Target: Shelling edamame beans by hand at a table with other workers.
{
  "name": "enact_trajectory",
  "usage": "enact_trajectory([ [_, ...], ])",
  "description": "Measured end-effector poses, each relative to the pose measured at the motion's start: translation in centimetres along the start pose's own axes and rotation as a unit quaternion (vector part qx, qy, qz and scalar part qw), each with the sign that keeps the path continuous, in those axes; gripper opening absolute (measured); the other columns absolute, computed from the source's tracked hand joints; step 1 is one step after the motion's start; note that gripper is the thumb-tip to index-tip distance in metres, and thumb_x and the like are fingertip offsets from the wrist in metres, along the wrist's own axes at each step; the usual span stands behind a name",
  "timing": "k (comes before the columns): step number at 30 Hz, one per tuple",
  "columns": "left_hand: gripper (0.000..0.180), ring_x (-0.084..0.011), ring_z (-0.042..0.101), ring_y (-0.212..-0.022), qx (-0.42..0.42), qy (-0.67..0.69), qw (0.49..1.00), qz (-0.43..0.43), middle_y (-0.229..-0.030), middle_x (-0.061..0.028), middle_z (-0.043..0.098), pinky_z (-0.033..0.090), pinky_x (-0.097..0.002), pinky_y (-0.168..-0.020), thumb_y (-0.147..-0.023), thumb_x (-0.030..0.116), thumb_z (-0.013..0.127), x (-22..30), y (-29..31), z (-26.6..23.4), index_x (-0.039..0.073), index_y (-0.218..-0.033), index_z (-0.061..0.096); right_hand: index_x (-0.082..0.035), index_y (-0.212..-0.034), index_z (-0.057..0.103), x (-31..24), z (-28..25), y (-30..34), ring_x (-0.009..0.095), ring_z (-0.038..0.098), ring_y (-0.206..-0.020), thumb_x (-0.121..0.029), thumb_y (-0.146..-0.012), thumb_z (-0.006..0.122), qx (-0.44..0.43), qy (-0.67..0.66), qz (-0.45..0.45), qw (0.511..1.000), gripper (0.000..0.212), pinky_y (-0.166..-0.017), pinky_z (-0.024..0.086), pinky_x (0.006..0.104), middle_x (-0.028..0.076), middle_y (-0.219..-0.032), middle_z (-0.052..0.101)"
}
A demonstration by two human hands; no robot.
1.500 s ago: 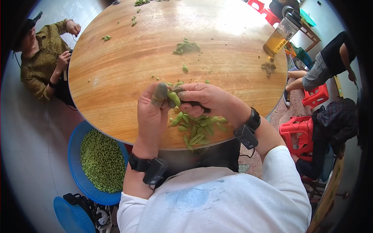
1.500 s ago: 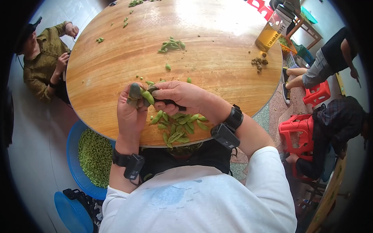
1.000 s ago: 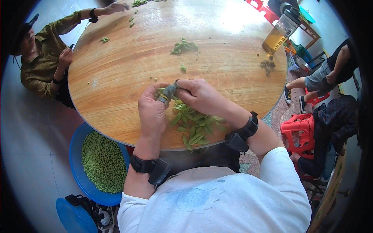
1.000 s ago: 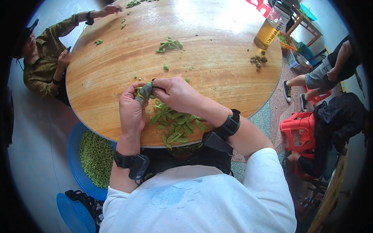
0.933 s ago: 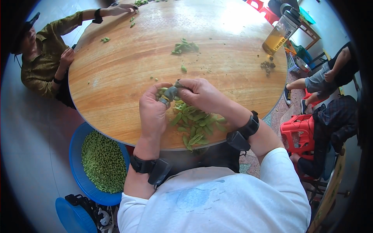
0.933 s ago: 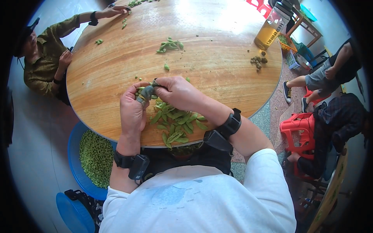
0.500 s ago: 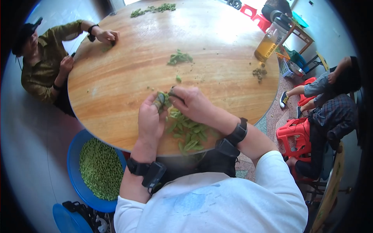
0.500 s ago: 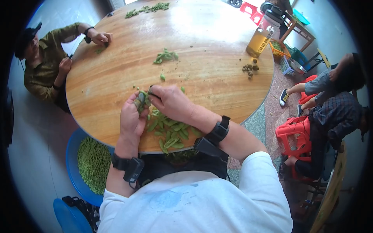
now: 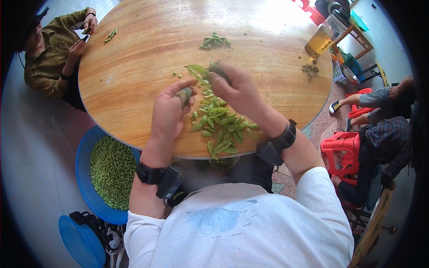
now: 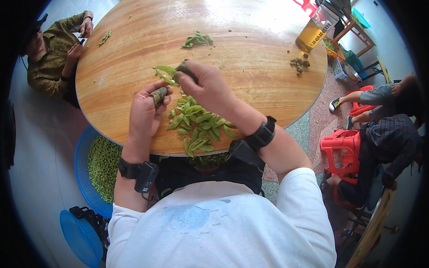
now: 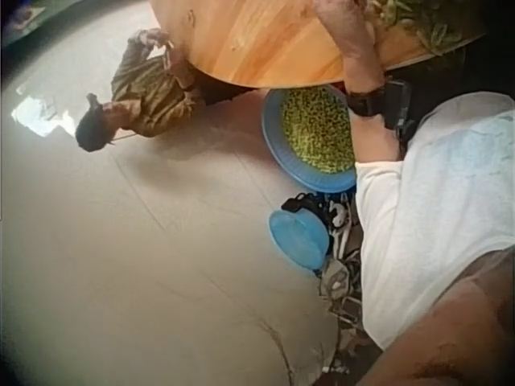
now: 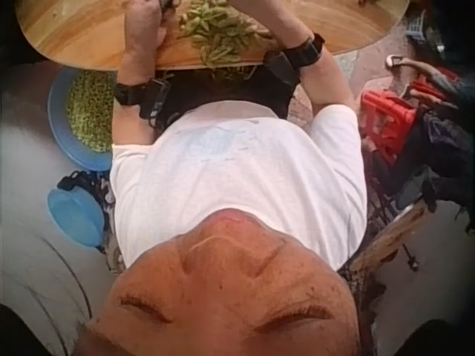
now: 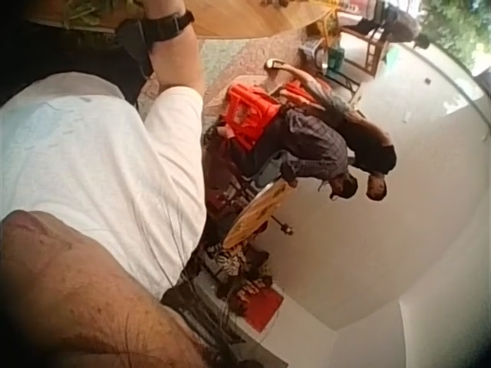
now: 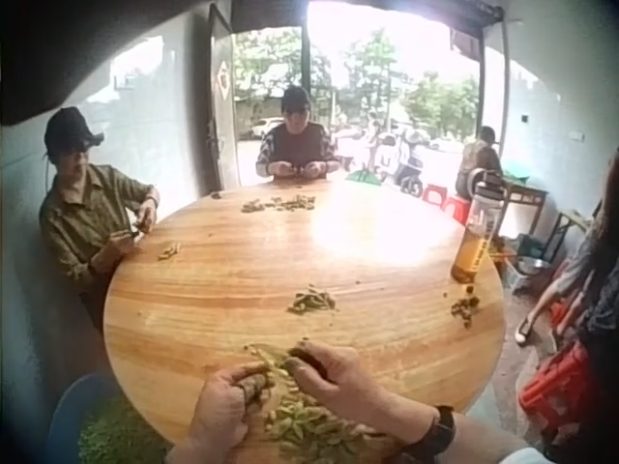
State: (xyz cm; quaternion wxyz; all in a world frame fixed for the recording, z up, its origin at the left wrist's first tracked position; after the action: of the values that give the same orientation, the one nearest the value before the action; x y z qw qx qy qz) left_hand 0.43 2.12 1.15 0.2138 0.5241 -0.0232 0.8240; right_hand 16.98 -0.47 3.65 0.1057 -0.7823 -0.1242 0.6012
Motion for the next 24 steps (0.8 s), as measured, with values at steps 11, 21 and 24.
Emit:
enact_trajectory([
  [11,0.012,-0.0324,0.058,-0.07,-0.057,-0.563,0.784,0.257,-0.076,-0.0172,0.06,0.047,-0.0376,-0.064,-0.067,0.0,0.063,0.9,2.5,-0.1,0.0,-0.079,0.063,0.002,-0.089,0.063,0.9,-4.5,-3.1,0.022,0.06,-0.063,-0.028,-0.084,0.061,-0.045,0.244,0.1,0.963,0.03,-0.057,0.046,0.0344,0.014,-0.07,0.061],
  [21,0.024,-0.0159,0.053,-0.075,-0.13,0.227,0.964,-0.046,-0.096,-0.0113,0.057,0.043,-0.0179,-0.055,-0.088,0.015,0.054,-0.7,2.0,-3.7,0.0,-0.107,0.055,-0.003,-0.076,0.053,5.1,-1.7,-4.7,0.038,0.061,-0.07,-0.022,-0.083,0.052,-0.023,0.444,0.002,0.896,0.02,-0.064,0.049,0.0467,0.019,-0.069,0.061],
  [24,0.024,-0.0169,0.052,-0.081,-0.121,0.284,0.949,-0.059,-0.1,-0.014,0.055,0.044,-0.0199,-0.053,-0.09,0.017,0.052,-0.8,1.3,-3.0,-0.002,-0.105,0.054,0.002,-0.074,0.061,3.5,-1.8,-3.9,0.035,0.062,-0.066,-0.02,-0.078,0.059,-0.017,0.236,-0.007,0.972,0.022,-0.061,0.048,0.0423,0.023,-0.067,0.059],
])
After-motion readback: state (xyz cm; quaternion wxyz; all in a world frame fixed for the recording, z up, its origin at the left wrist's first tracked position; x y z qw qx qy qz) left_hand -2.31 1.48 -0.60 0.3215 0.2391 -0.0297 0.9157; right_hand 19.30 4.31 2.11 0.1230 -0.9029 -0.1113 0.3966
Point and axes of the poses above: each hand's wrist, its own y-axis away from the middle knuckle, its own z-axis out of the palm, x = y × z, the point moved 2 cm from there along -y, towards the middle knuckle
